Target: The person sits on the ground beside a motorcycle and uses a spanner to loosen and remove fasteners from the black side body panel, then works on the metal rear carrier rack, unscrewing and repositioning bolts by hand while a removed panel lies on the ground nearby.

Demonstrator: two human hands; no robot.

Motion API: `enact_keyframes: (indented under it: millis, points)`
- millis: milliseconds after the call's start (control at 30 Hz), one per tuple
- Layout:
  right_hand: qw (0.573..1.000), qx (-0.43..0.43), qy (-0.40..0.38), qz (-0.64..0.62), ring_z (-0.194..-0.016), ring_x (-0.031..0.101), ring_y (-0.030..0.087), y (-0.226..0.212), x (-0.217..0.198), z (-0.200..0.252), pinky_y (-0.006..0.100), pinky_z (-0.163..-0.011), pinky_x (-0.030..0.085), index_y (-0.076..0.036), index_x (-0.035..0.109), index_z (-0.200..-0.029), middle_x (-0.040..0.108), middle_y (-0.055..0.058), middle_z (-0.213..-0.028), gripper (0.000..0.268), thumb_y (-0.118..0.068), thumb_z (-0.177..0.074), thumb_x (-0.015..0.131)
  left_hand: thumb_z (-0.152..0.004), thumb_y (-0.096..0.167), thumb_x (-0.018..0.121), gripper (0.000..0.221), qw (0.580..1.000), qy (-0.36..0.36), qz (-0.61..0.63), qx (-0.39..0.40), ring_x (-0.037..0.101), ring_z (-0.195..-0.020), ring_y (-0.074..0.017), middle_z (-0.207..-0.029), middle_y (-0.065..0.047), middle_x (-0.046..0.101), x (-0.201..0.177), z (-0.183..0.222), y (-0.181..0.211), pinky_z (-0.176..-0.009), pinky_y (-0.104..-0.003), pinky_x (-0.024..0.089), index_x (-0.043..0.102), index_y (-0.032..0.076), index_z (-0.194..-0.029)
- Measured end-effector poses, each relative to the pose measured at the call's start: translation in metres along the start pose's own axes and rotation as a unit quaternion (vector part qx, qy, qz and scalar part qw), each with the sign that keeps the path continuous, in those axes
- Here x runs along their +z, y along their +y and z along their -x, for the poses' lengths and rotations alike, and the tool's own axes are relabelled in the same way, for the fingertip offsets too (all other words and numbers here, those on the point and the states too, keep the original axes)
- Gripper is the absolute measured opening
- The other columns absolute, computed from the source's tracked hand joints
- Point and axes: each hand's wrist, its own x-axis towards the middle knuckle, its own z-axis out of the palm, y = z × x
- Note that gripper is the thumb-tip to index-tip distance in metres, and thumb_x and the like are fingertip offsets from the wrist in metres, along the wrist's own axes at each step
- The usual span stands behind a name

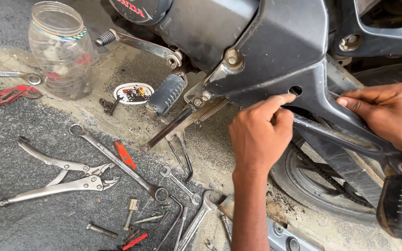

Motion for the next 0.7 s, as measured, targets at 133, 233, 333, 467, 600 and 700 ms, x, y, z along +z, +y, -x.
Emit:
enact_keyframes:
  millis: [133, 233, 333, 467, 600, 700]
  points:
    - [0.998, 0.028, -0.007, -0.052, -0.065, 0.069, 0.015, 0.002, 0.002, -0.004, 0.031, -0.061, 0.057, -0.009, 0.08, -0.114, 0.079, 0.011, -0.087, 0.02, -0.018, -0.097, 0.075, -0.087, 0.013, 0.059, 0.035, 0.999, -0.049, -0.002, -0.023, 0.07, -0.059, -0.0203, -0.078, -0.005, 0.076, 0.004, 0.0, 0.003, -0.059, -0.035, 0.054, 0.077, 0.021, -0.116]
    - [0.998, 0.017, -0.023, -0.052, -0.062, 0.069, 0.016, 0.013, 0.003, -0.009, 0.031, -0.059, 0.058, -0.008, 0.08, -0.113, 0.079, 0.012, -0.086, 0.02, -0.018, -0.096, 0.075, -0.088, 0.013, 0.059, 0.035, 0.999, 0.004, -0.027, 0.033, 0.074, -0.072, -0.0233, -0.09, -0.007, 0.077, 0.011, 0.003, -0.003, -0.067, -0.038, 0.058, 0.077, 0.022, -0.116]
    - [0.998, 0.015, -0.042, -0.042, -0.062, 0.068, 0.015, 0.017, 0.001, -0.014, 0.032, -0.058, 0.057, -0.007, 0.081, -0.109, 0.079, 0.013, -0.084, 0.019, -0.018, -0.094, 0.076, -0.088, 0.014, 0.06, 0.036, 0.997, 0.002, -0.064, 0.035, 0.073, -0.072, -0.0267, -0.086, -0.007, 0.076, 0.011, -0.001, 0.003, -0.066, -0.043, 0.057, 0.078, 0.024, -0.118]
    - [0.999, -0.002, -0.053, -0.013, -0.063, 0.068, 0.016, 0.012, -0.004, -0.016, 0.034, -0.057, 0.057, -0.007, 0.081, -0.111, 0.08, 0.012, -0.086, 0.022, -0.019, -0.093, 0.075, -0.089, 0.02, 0.062, 0.041, 0.967, -0.123, -0.22, -0.023, 0.072, -0.064, -0.0319, -0.071, -0.012, 0.072, 0.009, -0.006, 0.029, -0.06, -0.049, 0.055, 0.072, 0.028, -0.128]
    - [0.985, 0.002, -0.169, 0.034, -0.067, 0.071, 0.02, 0.024, -0.011, -0.027, 0.037, -0.063, 0.058, -0.007, 0.077, -0.124, 0.079, 0.013, -0.084, 0.026, -0.018, -0.104, 0.065, -0.088, 0.024, 0.064, 0.049, 0.944, -0.166, -0.278, -0.054, 0.072, -0.068, -0.0357, -0.074, -0.015, 0.073, 0.014, -0.007, 0.034, -0.059, -0.053, 0.054, 0.063, 0.025, -0.138]
    - [0.975, -0.029, -0.218, -0.022, -0.076, 0.071, 0.017, 0.025, -0.013, -0.026, 0.035, -0.069, 0.057, -0.004, 0.072, -0.121, 0.075, 0.012, -0.089, 0.025, -0.012, -0.101, 0.06, -0.088, 0.023, 0.063, 0.05, 0.942, -0.171, -0.282, -0.062, 0.073, -0.071, -0.0358, -0.077, -0.015, 0.074, 0.018, -0.007, 0.032, -0.062, -0.053, 0.055, 0.062, 0.025, -0.138]
